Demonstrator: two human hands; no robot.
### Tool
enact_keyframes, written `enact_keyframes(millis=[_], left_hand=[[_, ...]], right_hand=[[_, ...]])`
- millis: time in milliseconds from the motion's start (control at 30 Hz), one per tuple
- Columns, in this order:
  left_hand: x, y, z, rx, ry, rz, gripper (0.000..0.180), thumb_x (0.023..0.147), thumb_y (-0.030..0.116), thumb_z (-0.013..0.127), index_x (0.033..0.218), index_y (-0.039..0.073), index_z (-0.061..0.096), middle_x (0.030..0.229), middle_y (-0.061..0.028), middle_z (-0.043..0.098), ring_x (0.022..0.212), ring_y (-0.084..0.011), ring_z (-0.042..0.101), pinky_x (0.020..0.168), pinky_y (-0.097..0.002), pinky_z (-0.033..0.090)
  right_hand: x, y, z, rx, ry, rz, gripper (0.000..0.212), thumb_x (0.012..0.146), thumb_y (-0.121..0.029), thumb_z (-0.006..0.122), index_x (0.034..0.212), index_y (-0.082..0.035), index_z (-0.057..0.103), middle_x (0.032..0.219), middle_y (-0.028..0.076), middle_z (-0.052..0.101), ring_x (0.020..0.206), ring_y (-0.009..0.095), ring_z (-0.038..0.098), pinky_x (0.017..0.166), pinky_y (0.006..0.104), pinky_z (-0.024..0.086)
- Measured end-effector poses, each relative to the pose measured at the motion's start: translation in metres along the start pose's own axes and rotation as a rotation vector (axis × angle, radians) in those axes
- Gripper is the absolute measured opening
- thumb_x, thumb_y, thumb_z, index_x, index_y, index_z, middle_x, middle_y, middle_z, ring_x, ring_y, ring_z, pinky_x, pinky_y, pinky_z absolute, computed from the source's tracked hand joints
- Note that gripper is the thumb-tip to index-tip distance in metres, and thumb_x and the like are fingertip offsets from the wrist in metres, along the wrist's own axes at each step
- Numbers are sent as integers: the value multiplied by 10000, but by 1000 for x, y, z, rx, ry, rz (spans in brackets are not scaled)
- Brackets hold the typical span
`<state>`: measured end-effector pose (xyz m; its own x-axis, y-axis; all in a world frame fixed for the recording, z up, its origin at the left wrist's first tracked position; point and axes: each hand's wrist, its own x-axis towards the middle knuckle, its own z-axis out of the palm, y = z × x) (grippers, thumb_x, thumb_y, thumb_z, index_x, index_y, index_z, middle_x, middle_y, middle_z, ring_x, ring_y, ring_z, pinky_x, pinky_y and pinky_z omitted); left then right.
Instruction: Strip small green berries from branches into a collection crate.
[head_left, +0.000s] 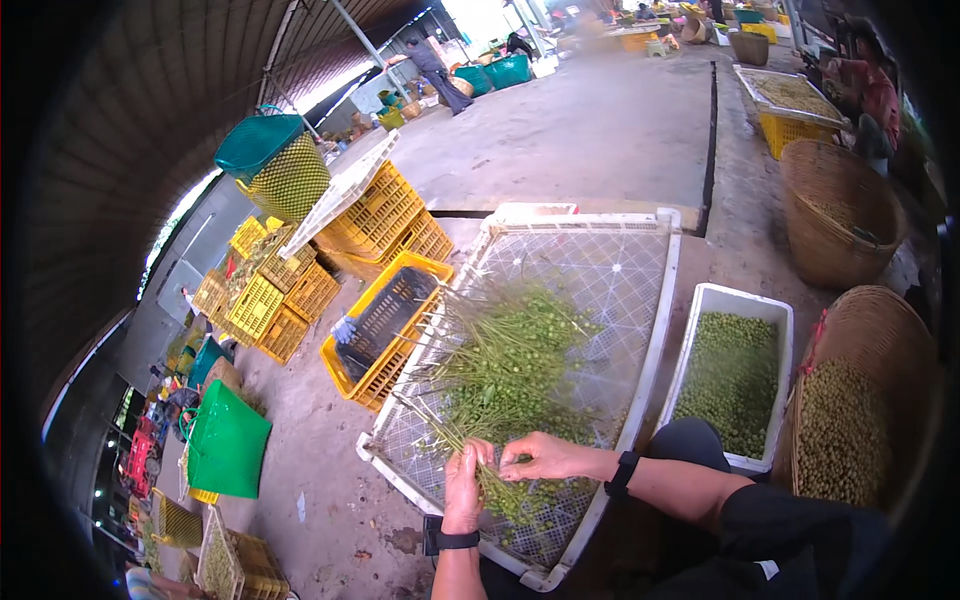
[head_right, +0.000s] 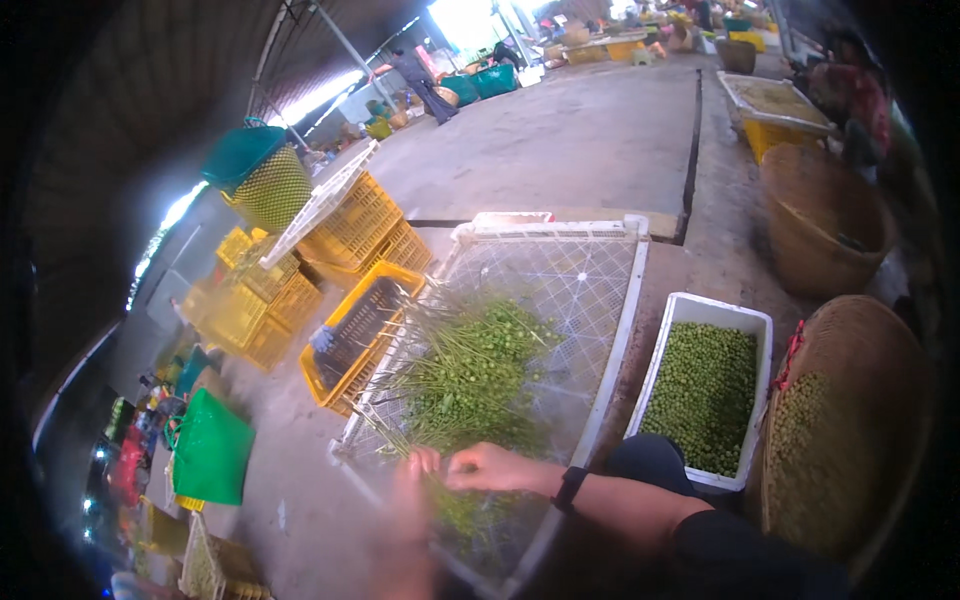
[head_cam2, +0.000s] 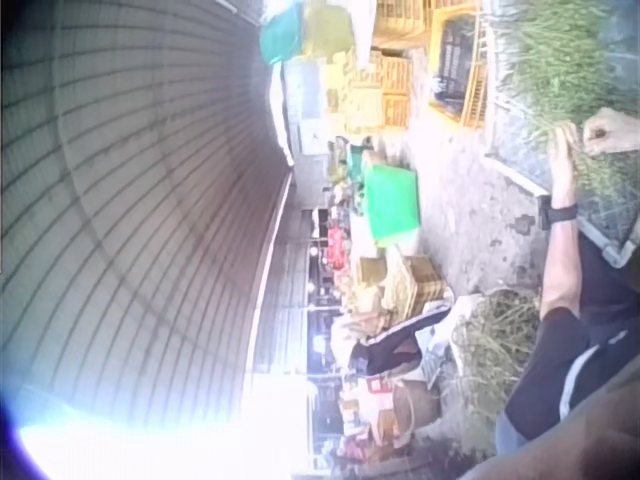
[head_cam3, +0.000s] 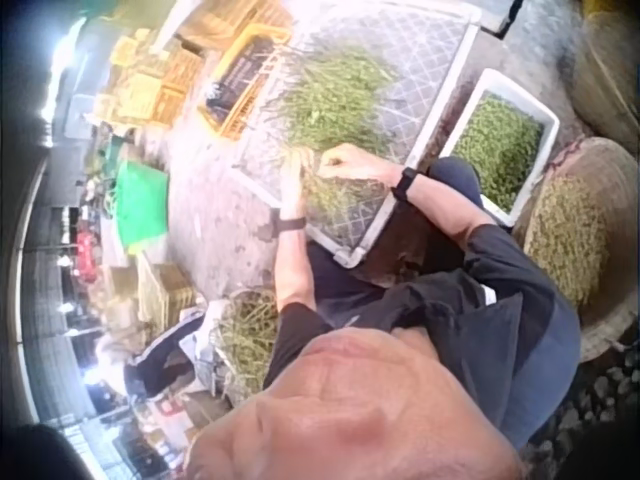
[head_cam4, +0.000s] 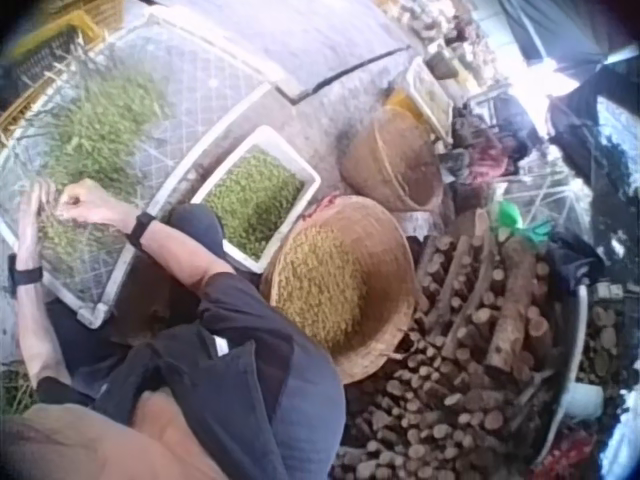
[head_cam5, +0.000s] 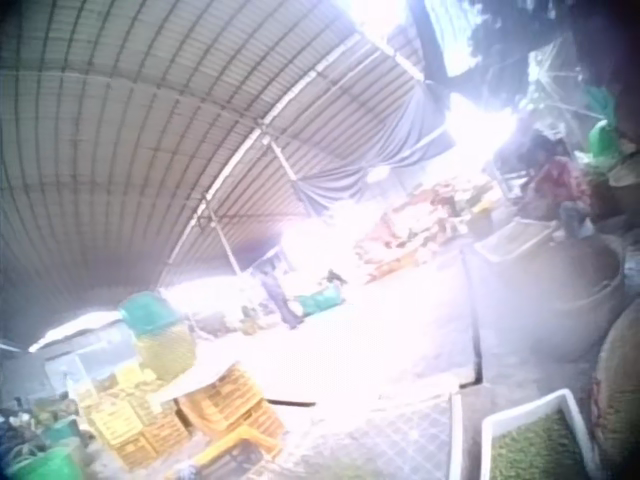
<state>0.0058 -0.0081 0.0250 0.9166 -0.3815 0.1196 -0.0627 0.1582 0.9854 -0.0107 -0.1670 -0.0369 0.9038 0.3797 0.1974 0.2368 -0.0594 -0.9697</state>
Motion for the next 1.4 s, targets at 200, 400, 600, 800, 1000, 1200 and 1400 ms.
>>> enact_keyframes(millis=[200,400,600,800,1000,1200,1400], left_hand=[[0,-14,-17,-104,-79,-16,323,965,262,429,712,61,442,729,-41,448,705,-144,423,665,-272,352],[-4,-3,-7,3,-95,-42,327,965,270,427,712,63,439,728,-42,445,717,-148,432,676,-273,355],[-6,-12,-11,-127,-74,-74,314,970,269,414,733,64,436,732,-52,451,729,-147,432,692,-278,357],[-6,8,-21,-161,81,-32,361,961,362,423,710,105,397,632,-39,457,577,-135,435,529,-260,350],[9,9,-18,-127,-27,-50,356,973,376,375,731,116,368,621,-25,413,562,-115,362,536,-251,312],[1,11,-10,-159,-48,-52,347,980,358,363,732,115,373,620,-26,415,570,-111,371,533,-244,310],[1,4,-9,-86,-62,-30,350,981,346,370,726,107,376,621,-23,411,574,-111,371,552,-240,307]], right_hand=[[-3,-21,-3,465,-168,246,178,894,-206,592,990,-56,589,695,-32,480,534,20,349,457,196,261],[-8,-16,-6,544,-178,240,189,917,-200,555,1009,-35,549,679,-52,420,507,19,291,436,193,210],[-13,-8,-1,567,-173,265,207,931,-237,534,992,-40,530,703,-49,433,501,20,297,432,188,227],[-6,-35,5,667,-168,116,168,935,-227,520,956,-60,524,718,-51,461,509,14,337,435,165,262],[-1,-19,-20,946,-262,138,136,924,-177,519,975,-51,527,811,6,499,514,15,359,398,169,250],[-3,-26,-5,611,-83,246,190,880,-214,593,941,-35,595,663,-41,473,480,17,307,408,182,205],[-2,-27,4,94,29,35,236,895,-262,583,887,-28,616,652,-46,514,526,30,400,451,222,301]])
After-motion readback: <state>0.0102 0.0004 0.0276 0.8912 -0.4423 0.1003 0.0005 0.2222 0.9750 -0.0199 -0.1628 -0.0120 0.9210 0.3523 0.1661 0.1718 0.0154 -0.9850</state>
